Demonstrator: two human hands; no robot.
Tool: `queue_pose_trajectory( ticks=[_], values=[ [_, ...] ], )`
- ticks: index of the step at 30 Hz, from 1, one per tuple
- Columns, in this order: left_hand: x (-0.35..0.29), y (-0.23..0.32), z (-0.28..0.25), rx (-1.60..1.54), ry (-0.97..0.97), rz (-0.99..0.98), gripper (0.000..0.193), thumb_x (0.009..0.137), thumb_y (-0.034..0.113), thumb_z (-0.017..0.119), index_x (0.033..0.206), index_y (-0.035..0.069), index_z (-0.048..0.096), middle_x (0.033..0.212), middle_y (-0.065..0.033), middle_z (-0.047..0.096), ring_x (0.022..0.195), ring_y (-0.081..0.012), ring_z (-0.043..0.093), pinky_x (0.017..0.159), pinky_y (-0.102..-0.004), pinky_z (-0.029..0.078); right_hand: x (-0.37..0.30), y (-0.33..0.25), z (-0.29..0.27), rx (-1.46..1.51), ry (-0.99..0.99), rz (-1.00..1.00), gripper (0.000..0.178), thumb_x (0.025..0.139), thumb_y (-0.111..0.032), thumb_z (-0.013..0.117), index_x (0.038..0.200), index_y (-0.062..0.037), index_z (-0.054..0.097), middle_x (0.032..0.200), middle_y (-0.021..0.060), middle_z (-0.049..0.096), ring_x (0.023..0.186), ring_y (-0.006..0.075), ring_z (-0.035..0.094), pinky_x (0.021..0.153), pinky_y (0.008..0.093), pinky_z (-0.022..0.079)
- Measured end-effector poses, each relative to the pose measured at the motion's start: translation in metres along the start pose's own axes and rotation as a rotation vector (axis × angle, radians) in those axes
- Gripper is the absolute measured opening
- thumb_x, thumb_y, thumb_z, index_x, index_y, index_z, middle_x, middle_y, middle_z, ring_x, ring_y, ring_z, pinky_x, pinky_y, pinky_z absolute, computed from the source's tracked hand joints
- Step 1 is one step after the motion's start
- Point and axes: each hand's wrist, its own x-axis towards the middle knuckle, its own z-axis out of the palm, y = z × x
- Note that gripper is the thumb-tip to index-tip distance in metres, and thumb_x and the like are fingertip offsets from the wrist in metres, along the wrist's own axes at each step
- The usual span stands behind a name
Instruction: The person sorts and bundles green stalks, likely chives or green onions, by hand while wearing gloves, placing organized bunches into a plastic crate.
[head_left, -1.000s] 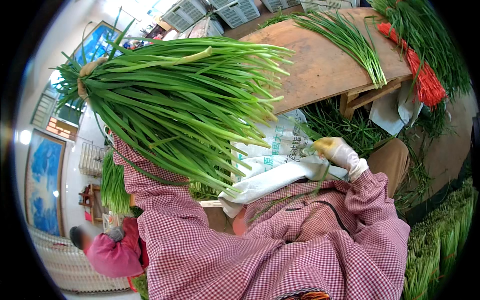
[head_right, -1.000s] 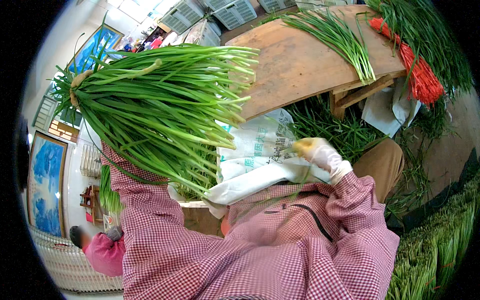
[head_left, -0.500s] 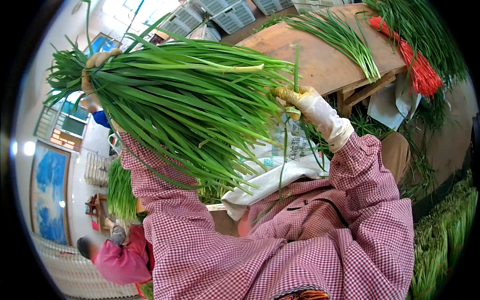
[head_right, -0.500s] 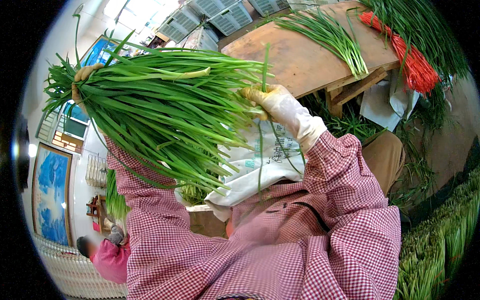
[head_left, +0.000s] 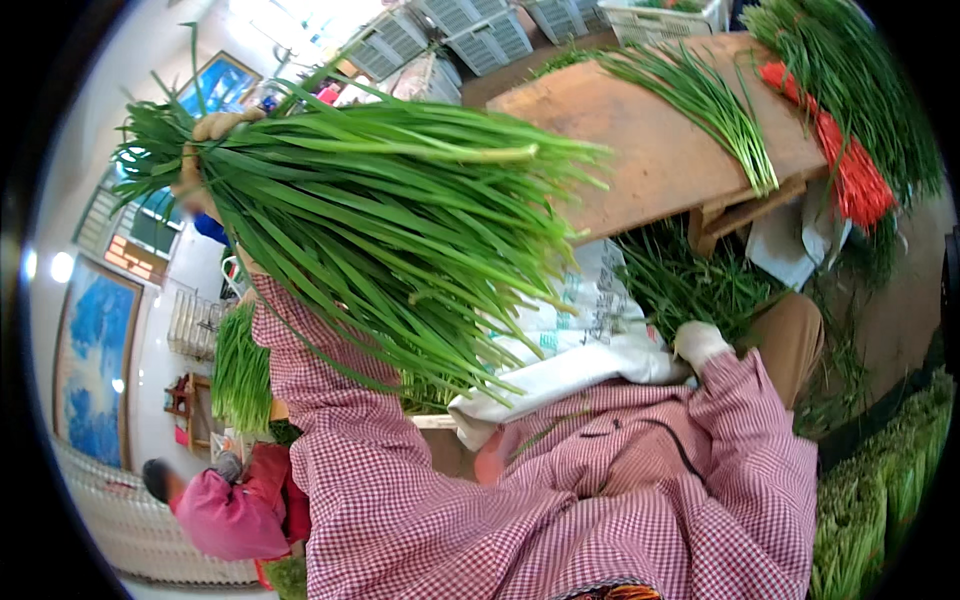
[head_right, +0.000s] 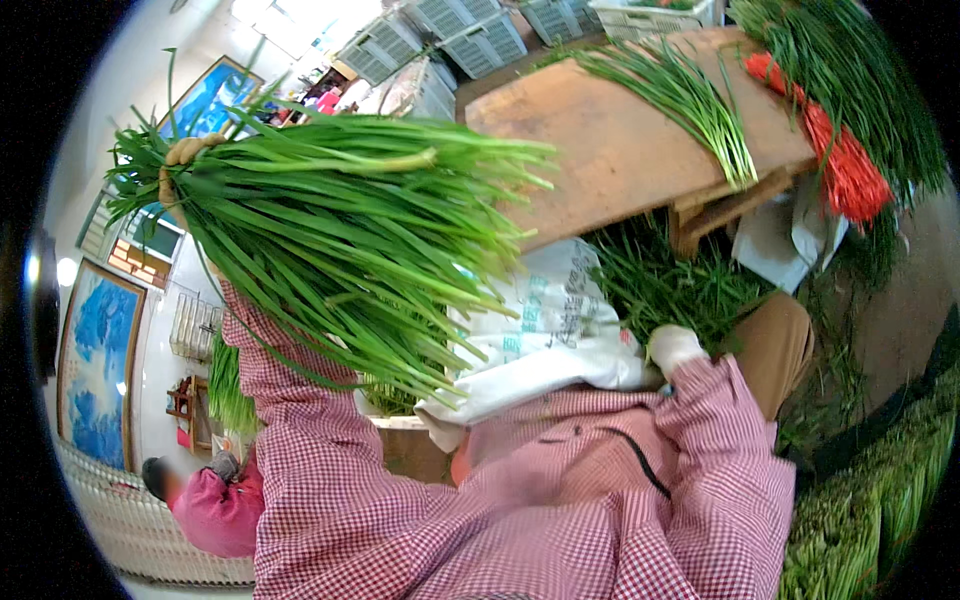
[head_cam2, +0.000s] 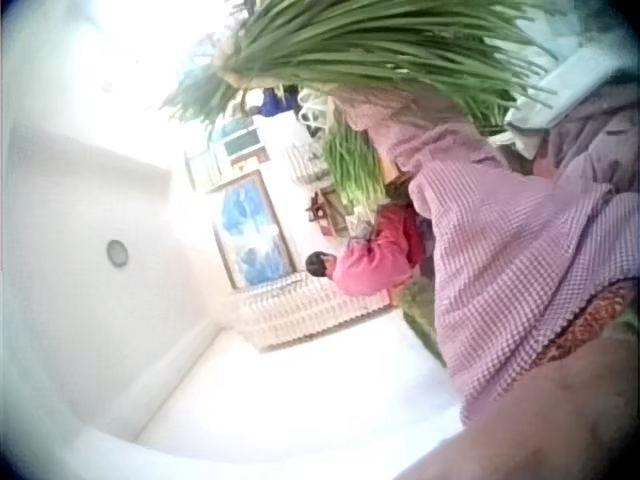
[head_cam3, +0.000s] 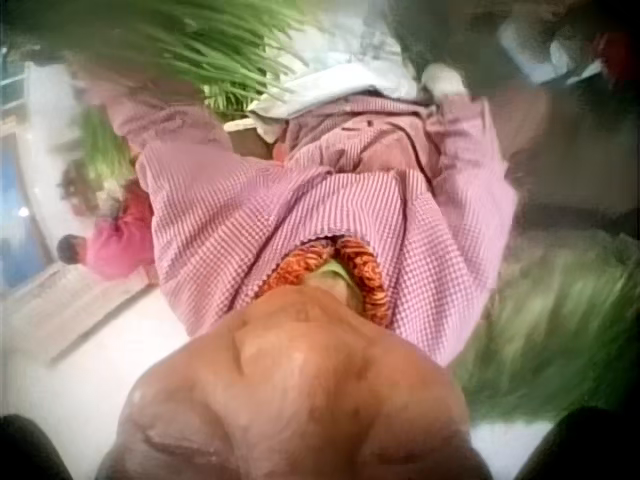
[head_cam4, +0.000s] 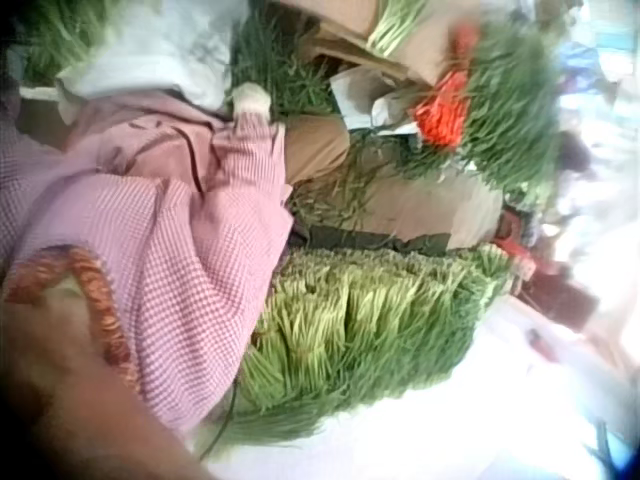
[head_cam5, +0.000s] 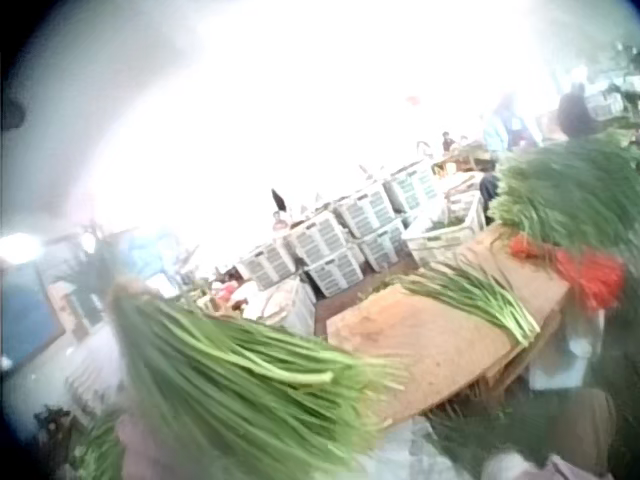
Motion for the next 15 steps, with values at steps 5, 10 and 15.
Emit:
queue_pose_trajectory(
  ticks=[5,10,15],
  values=[
    [0.001,-0.045,0.012,-0.195,0.031,0.063,0.012,0.086,0.017,0.052,0.093,0.009,0.048,0.087,-0.0004,0.052,0.089,-0.0154,0.050,0.100,-0.0401,0.030,-0.067,-0.037,-0.117,1.202,0.418,-0.416,0.034,0.090,-0.032,0.055,0.107,-0.0048,0.064,0.062,0.0006,0.053,0.051,0.0078,0.047,0.051,0.0217,0.040],
    [-0.005,-0.058,0.013,-0.161,-0.072,0.020,0.022,0.091,0.026,0.046,0.100,0.007,0.052,0.096,-0.0019,0.054,0.099,-0.0161,0.052,0.104,-0.0421,0.031,-0.105,-0.137,-0.194,1.230,0.425,-0.609,0.033,0.088,-0.033,0.059,0.105,-0.0060,0.065,0.057,-0.0018,0.048,0.053,0.0071,0.047,0.052,0.0218,0.039],
    [0.004,-0.061,0.017,-0.107,-0.031,0.073,0.025,0.092,0.027,0.046,0.102,0.005,0.054,0.097,-0.0041,0.057,0.096,-0.0179,0.056,0.104,-0.0434,0.033,-0.082,-0.150,-0.195,0.848,0.454,-0.718,0.030,0.086,-0.035,0.062,0.097,-0.0072,0.067,0.066,0.0043,0.059,0.061,0.0092,0.054,0.057,0.0257,0.043]
  ],
)
